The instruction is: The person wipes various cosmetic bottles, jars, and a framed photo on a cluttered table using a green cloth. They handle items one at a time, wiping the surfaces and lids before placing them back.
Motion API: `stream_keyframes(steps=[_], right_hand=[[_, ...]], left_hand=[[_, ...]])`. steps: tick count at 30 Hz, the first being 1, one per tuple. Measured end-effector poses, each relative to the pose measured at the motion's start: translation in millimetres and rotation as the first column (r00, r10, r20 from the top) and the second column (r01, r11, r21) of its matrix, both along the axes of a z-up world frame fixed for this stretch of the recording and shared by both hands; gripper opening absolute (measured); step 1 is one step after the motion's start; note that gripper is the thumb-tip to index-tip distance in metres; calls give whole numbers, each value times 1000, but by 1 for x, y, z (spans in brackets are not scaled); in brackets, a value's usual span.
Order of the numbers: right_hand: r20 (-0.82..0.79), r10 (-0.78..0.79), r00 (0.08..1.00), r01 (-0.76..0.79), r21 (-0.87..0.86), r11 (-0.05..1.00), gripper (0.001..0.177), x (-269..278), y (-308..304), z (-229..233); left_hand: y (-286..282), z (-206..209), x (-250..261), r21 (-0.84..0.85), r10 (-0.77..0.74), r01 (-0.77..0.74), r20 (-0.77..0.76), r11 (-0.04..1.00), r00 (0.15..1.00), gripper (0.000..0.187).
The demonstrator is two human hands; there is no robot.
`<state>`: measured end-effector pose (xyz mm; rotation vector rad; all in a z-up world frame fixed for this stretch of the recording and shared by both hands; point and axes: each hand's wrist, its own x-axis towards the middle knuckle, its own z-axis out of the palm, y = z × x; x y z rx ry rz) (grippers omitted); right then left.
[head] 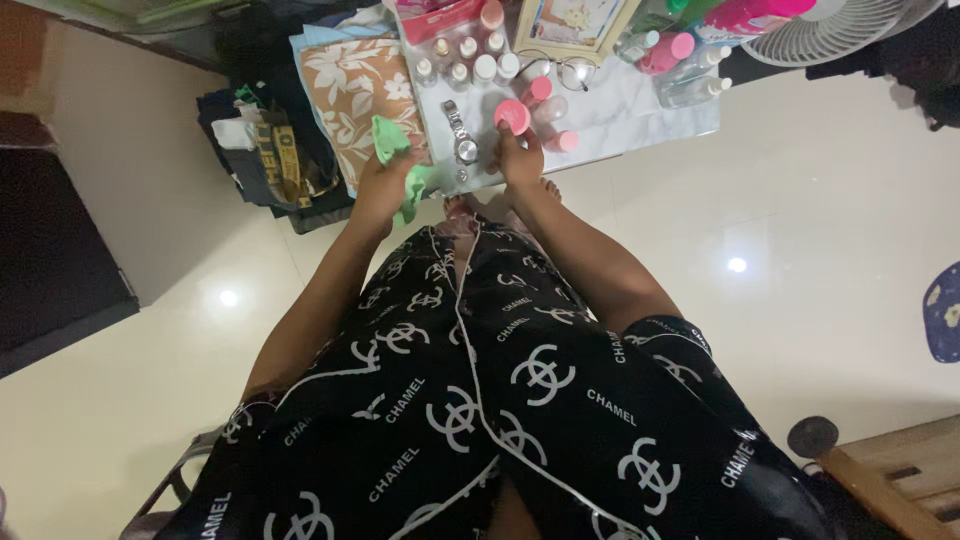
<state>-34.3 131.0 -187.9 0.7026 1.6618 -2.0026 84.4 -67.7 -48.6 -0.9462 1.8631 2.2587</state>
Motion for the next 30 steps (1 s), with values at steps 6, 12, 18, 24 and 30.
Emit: stream_keyframes(steps=[6,12,18,24,30], right_hand=[[5,13,1000,-13,29,999,49,-8,-23,10],[-161,8,987,-16,-50,999,42,-15,-35,-10],[-22,135,991,-137,-94,986,39,0,0,8],[-67,357,932,-319,319,892,29,46,92,-14],[-412,330,849,15,644,765,67,47,126,33]], left_hand=[[-14,-14,7,-65,14,-13,22,998,1000,30],[-14,-17,7,-27,16,-15,14,1000,1000,32],[-9,-17,-1,-37,-23,23,19,999,1000,31],[1,-10,-15,12,-50,50,0,999,999,36],[9,-5,-25,-29,-99,98,-24,995,995,36]])
